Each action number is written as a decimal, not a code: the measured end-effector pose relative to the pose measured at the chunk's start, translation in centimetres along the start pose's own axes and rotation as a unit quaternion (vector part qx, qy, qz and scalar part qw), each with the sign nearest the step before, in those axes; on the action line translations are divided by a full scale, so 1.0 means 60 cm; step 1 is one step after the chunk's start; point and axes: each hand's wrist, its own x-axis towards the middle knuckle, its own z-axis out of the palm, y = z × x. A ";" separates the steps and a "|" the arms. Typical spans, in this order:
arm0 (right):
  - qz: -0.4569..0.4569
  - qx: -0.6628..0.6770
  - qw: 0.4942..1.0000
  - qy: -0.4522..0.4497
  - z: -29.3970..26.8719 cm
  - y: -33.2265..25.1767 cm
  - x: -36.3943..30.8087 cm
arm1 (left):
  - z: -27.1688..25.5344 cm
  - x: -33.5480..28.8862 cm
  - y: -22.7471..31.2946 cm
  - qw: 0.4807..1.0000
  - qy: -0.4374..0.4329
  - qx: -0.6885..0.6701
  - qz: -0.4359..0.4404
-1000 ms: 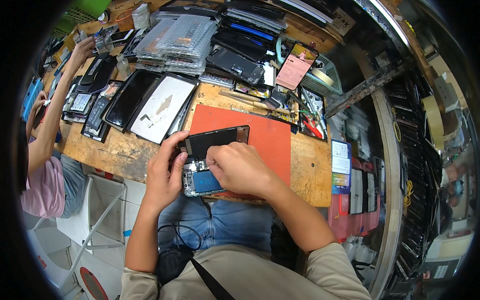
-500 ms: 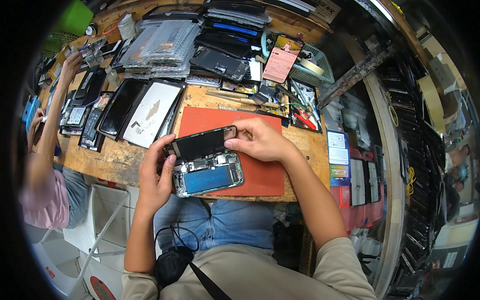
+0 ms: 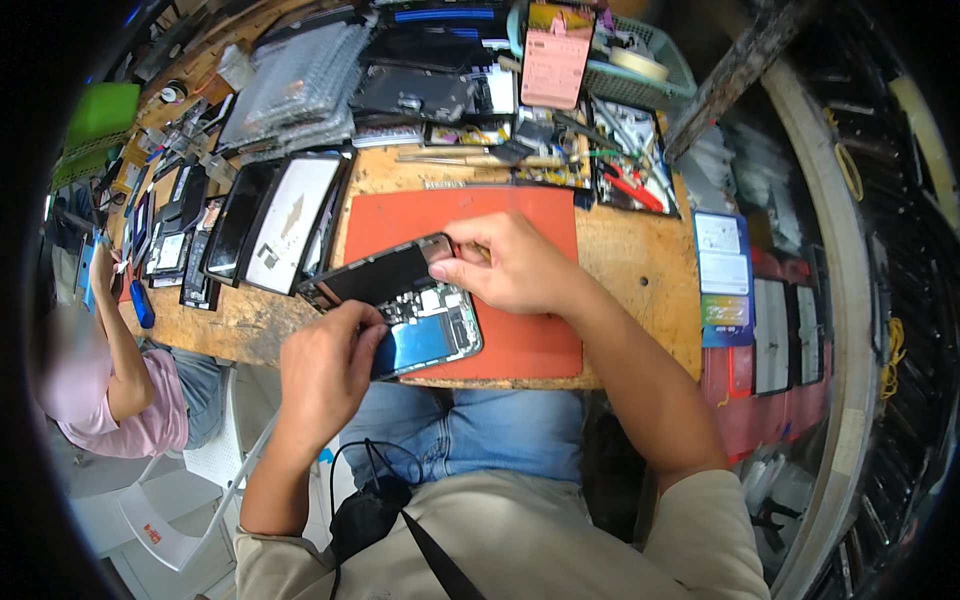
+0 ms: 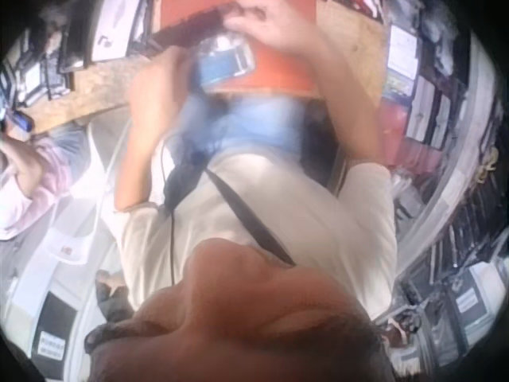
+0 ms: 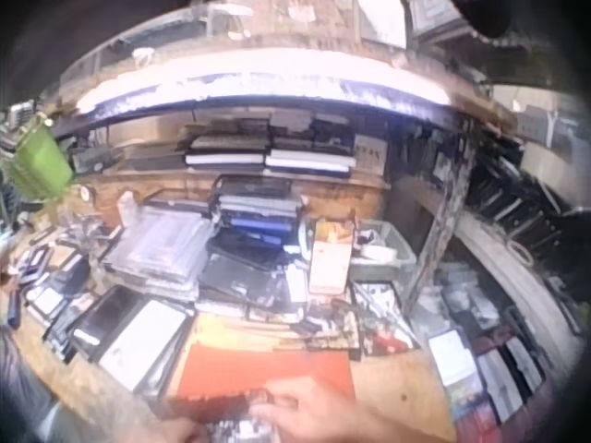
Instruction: The person disassembles a smartphone, removes the back cover, and uses a screwdriver to detach internal components. They then reassemble the device by reconnecting cables and securing the back cover.
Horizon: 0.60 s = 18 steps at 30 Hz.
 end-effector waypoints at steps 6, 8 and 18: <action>-0.008 -0.015 1.000 -0.007 -0.020 -0.016 0.019 | -0.007 0.026 0.021 0.997 0.000 0.069 0.020; -0.069 0.007 0.997 0.017 0.003 0.018 -0.003 | 0.007 0.012 0.015 0.998 -0.016 0.066 0.013; 0.041 -0.033 0.999 -0.004 -0.006 -0.010 0.000 | -0.019 0.047 0.019 0.991 -0.127 0.039 -0.005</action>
